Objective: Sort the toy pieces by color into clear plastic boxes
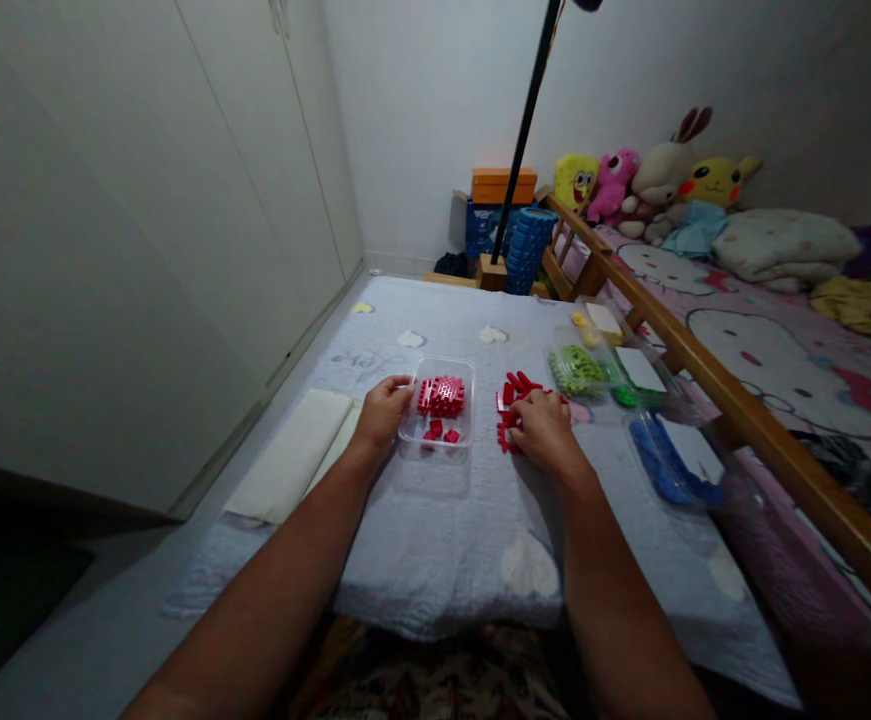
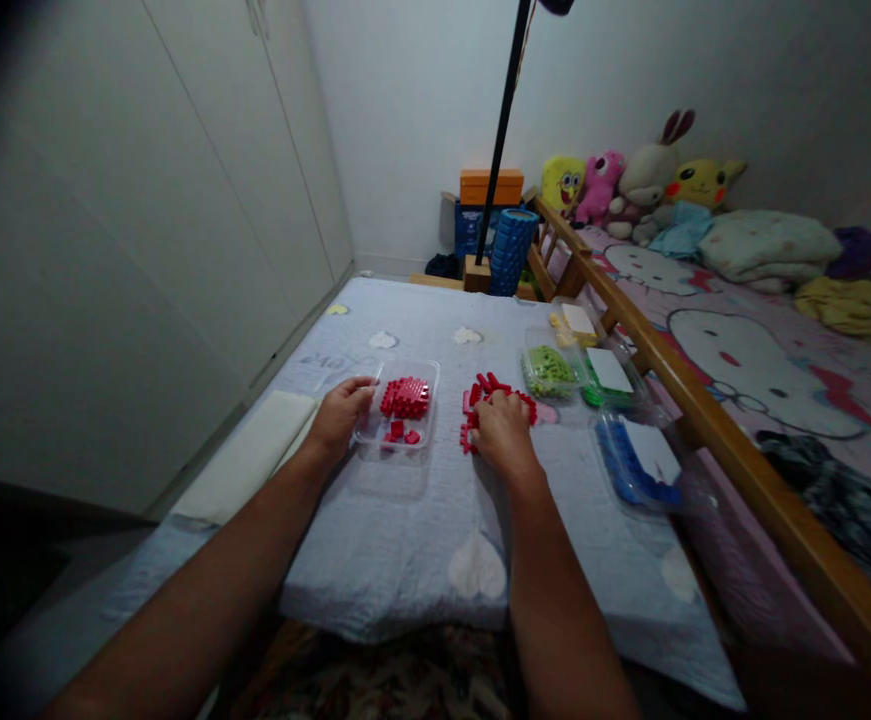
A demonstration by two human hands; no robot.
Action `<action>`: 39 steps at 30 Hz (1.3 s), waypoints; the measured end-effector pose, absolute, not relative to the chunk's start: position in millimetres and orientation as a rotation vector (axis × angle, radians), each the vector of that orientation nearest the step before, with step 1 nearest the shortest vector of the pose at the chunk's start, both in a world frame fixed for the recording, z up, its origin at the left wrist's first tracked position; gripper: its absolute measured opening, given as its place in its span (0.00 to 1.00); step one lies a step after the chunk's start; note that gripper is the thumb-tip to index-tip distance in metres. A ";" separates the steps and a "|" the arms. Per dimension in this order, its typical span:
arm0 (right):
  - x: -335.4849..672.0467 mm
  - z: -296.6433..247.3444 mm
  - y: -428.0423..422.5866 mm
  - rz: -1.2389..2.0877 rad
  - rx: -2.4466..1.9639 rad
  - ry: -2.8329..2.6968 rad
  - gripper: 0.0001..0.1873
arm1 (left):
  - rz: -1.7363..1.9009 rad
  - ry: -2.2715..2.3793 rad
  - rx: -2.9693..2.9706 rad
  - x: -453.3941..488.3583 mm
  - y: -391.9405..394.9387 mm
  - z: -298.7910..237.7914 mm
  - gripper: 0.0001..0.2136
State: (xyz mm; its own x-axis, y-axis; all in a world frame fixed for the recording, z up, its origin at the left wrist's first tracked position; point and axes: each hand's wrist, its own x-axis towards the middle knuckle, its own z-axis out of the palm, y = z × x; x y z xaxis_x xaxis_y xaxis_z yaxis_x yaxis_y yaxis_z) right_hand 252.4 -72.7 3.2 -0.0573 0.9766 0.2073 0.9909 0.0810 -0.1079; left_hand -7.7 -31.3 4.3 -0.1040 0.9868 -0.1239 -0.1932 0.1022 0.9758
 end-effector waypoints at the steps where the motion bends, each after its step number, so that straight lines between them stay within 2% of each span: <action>1: 250.6 1.7 -72.7 -0.106 -2.002 -2.119 0.09 | 1.293 1.203 0.927 -7.5 -31.3 4.6 0.14; 10: 240.8 7.6 -72.4 -0.069 -2.094 -2.113 0.14 | 1.295 1.190 0.923 -7.6 -31.5 2.1 0.14; 20: 243.0 7.5 -66.3 0.062 -2.028 -2.051 0.06 | 1.290 1.223 0.948 -8.9 -31.1 1.5 0.15; 23: 240.5 12.4 -66.7 0.089 -1.914 -1.992 0.05 | 1.281 1.224 0.962 -9.3 -31.1 1.6 0.16; 30: 205.1 28.4 -76.0 0.241 -1.347 -1.900 0.04 | 1.295 1.211 0.953 -9.1 -30.4 1.1 0.16; 39: 183.5 24.7 -77.9 0.305 -1.438 -2.033 0.07 | 1.302 1.209 0.945 -8.0 -30.0 0.2 0.15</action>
